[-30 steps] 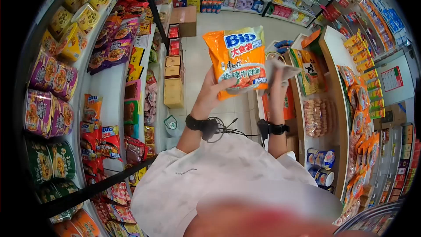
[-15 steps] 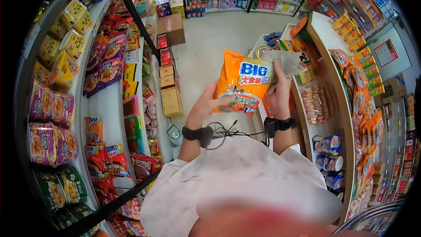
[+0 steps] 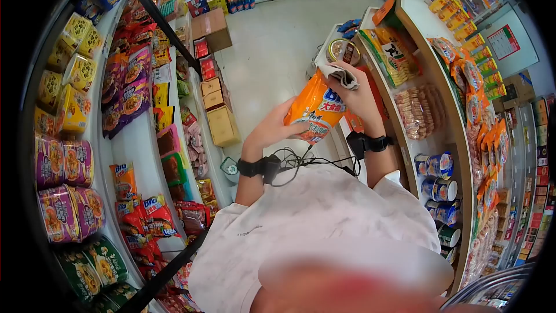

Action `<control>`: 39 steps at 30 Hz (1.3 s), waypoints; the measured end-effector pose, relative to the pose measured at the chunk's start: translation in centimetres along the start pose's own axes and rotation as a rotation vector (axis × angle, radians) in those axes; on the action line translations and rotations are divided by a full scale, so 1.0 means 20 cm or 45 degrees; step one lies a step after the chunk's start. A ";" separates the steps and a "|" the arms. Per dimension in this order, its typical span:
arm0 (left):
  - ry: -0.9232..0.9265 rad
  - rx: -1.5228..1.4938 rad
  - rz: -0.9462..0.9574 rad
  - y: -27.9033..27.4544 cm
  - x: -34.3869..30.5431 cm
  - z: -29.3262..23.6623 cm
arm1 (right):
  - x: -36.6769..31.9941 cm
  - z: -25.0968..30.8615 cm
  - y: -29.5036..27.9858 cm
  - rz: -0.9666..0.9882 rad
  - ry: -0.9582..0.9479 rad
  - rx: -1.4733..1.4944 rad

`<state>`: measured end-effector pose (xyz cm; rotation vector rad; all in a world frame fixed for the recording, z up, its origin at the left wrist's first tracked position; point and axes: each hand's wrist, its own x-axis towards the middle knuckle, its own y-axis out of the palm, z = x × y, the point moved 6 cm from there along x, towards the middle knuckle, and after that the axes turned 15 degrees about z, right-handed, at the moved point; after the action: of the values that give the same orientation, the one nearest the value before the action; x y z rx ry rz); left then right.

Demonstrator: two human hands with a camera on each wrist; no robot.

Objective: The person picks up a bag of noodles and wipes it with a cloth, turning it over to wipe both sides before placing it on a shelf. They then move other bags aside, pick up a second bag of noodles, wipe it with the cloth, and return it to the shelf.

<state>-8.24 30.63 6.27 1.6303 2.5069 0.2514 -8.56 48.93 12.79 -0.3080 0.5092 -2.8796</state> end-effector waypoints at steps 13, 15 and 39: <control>0.344 -0.187 -0.289 -0.01 0.06 -0.02 | -0.01 0.12 0.01 -0.531 -0.462 -0.331; 0.383 -0.236 -0.318 -0.02 0.10 -0.02 | 0.00 0.12 0.12 -0.220 -0.377 -0.703; 0.549 0.008 -0.815 -0.21 -0.07 -0.09 | -0.10 -0.16 0.28 -0.085 0.187 1.226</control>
<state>-11.81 27.52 7.09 0.7466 3.1798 0.5556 -6.56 45.22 7.62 0.0524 -0.8751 -2.8213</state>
